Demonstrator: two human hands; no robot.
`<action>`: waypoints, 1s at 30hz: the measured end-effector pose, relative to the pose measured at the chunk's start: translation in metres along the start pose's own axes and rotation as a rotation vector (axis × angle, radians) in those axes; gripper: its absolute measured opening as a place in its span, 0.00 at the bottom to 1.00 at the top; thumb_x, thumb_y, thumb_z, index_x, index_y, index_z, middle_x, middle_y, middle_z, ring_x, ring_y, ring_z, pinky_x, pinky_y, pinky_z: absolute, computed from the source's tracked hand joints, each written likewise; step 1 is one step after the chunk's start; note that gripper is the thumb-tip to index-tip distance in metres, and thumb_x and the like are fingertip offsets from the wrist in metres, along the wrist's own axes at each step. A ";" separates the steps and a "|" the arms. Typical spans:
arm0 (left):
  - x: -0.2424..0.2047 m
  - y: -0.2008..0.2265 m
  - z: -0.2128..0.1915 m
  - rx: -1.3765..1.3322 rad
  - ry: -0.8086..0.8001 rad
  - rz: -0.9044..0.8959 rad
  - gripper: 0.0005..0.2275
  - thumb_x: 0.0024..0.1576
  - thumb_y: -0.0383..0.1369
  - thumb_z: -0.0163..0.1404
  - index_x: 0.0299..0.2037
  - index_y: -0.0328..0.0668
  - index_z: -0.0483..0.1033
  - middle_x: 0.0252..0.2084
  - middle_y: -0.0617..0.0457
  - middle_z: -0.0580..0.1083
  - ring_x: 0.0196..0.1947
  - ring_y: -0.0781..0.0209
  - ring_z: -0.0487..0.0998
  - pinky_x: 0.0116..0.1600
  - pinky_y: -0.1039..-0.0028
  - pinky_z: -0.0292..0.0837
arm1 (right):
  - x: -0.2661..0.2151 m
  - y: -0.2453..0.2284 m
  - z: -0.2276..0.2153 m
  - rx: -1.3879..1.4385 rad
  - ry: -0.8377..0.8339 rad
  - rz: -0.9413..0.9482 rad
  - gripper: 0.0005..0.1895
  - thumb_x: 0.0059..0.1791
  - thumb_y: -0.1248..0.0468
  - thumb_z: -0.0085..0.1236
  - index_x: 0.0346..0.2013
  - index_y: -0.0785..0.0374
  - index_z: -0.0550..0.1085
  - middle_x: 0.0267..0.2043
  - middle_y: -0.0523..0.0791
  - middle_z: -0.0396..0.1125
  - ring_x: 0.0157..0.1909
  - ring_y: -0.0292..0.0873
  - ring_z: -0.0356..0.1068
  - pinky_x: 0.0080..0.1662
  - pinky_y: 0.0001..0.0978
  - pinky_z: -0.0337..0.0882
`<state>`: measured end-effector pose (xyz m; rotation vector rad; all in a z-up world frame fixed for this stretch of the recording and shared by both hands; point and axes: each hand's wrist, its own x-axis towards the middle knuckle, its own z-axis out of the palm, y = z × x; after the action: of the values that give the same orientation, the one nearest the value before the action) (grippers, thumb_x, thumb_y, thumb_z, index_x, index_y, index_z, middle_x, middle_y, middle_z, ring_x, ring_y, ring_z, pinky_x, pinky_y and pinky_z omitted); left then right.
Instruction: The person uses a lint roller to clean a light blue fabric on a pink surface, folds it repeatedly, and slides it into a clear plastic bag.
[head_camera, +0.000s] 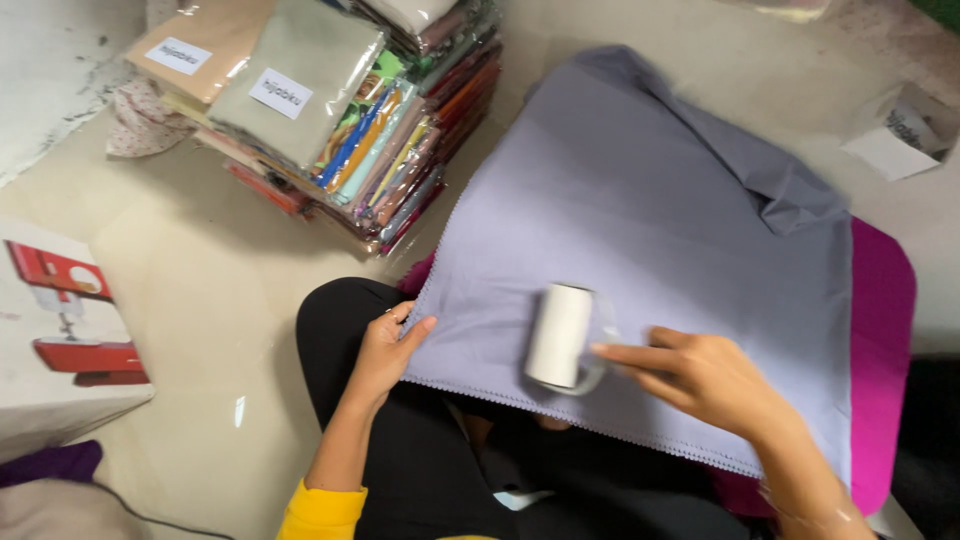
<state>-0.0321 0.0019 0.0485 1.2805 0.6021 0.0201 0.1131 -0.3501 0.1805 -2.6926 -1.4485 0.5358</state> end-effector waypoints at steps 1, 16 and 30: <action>0.002 -0.003 -0.002 0.010 -0.008 0.034 0.13 0.60 0.33 0.54 0.52 0.35 0.80 0.47 0.58 0.79 0.42 0.71 0.76 0.48 0.80 0.73 | -0.026 0.016 -0.001 0.097 -0.039 0.165 0.25 0.52 0.45 0.44 0.65 0.18 0.70 0.27 0.38 0.61 0.23 0.44 0.62 0.35 0.33 0.66; 0.027 -0.009 0.024 -0.079 0.023 0.101 0.15 0.61 0.34 0.51 0.54 0.36 0.80 0.50 0.53 0.81 0.50 0.67 0.79 0.57 0.76 0.74 | -0.044 0.047 0.020 -0.039 0.232 0.596 0.26 0.54 0.51 0.47 0.69 0.26 0.66 0.33 0.42 0.69 0.35 0.55 0.72 0.37 0.48 0.66; 0.033 -0.020 0.012 0.035 0.038 0.137 0.13 0.61 0.35 0.52 0.51 0.38 0.82 0.41 0.58 0.78 0.40 0.72 0.73 0.49 0.79 0.70 | 0.217 0.054 -0.038 0.081 0.359 0.561 0.23 0.60 0.51 0.31 0.69 0.39 0.62 0.40 0.58 0.68 0.40 0.71 0.68 0.40 0.64 0.68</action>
<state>-0.0052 -0.0035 0.0183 1.3564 0.5486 0.1475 0.2782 -0.1985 0.1440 -2.9106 -0.5706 0.1017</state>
